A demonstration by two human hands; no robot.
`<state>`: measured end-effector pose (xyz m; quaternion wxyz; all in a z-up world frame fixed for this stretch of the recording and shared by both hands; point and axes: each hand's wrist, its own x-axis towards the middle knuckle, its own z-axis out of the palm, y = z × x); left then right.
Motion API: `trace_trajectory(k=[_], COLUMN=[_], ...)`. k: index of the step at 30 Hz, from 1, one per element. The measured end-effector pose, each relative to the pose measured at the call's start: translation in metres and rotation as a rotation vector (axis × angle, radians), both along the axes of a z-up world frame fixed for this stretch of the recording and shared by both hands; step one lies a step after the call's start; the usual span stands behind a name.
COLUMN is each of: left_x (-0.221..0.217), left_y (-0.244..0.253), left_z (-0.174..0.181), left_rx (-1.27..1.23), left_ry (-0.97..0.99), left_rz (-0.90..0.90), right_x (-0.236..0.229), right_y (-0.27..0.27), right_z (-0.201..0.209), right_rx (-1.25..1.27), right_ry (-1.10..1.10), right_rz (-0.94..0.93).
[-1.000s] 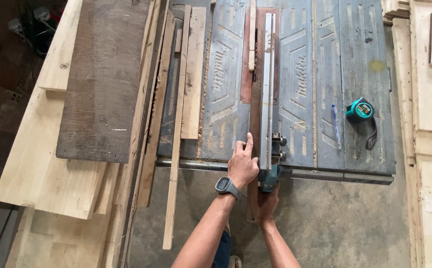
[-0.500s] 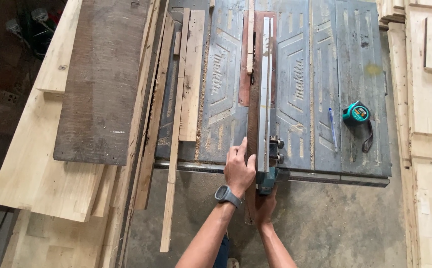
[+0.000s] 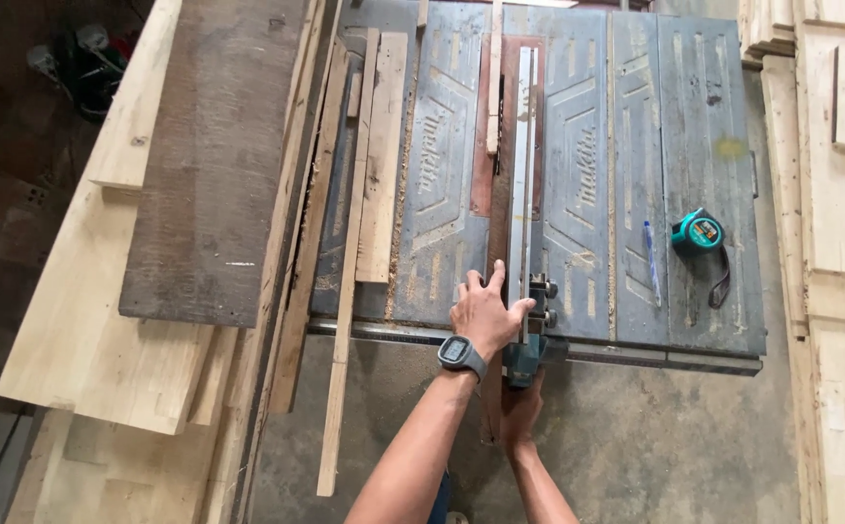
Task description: Cutting long wooden pieces into thin strips using a miter saw and a table saw
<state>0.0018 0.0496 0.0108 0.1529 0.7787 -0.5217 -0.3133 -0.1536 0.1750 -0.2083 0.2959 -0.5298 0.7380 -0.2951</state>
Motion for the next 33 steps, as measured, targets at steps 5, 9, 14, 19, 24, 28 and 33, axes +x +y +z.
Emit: trace_trajectory(k=[5, 9, 14, 19, 24, 28, 33], left_x=[-0.003, -0.005, -0.003, 0.009, 0.012, 0.011, 0.011], left_y=[-0.004, -0.011, -0.018, -0.020, -0.013, -0.016, -0.012], left_z=[0.004, 0.006, 0.006, -0.001, -0.014, -0.016, -0.009], left_rx=[0.112, 0.141, 0.158, 0.144, -0.043, -0.027, -0.041], left_ry=[0.018, 0.046, 0.086, 0.165, 0.075, 0.070, 0.075], left_rz=[-0.037, -0.029, 0.014, 0.000, -0.064, -0.043, -0.055], right_x=[-0.003, -0.008, -0.010, -0.012, 0.004, 0.003, 0.002], right_y=[0.004, 0.010, 0.009, 0.006, -0.005, -0.002, -0.005], right_z=[-0.008, -0.015, -0.019, -0.023, -0.010, 0.005, 0.008], right_rx=[-0.034, -0.039, -0.053, -0.121, 0.526, 0.484, 0.480], right_ry=[0.045, 0.087, -0.033, 0.268, 0.261, 0.478, 0.388], right_rz=[0.002, 0.113, 0.106, 0.317, -0.056, 0.239, 0.134])
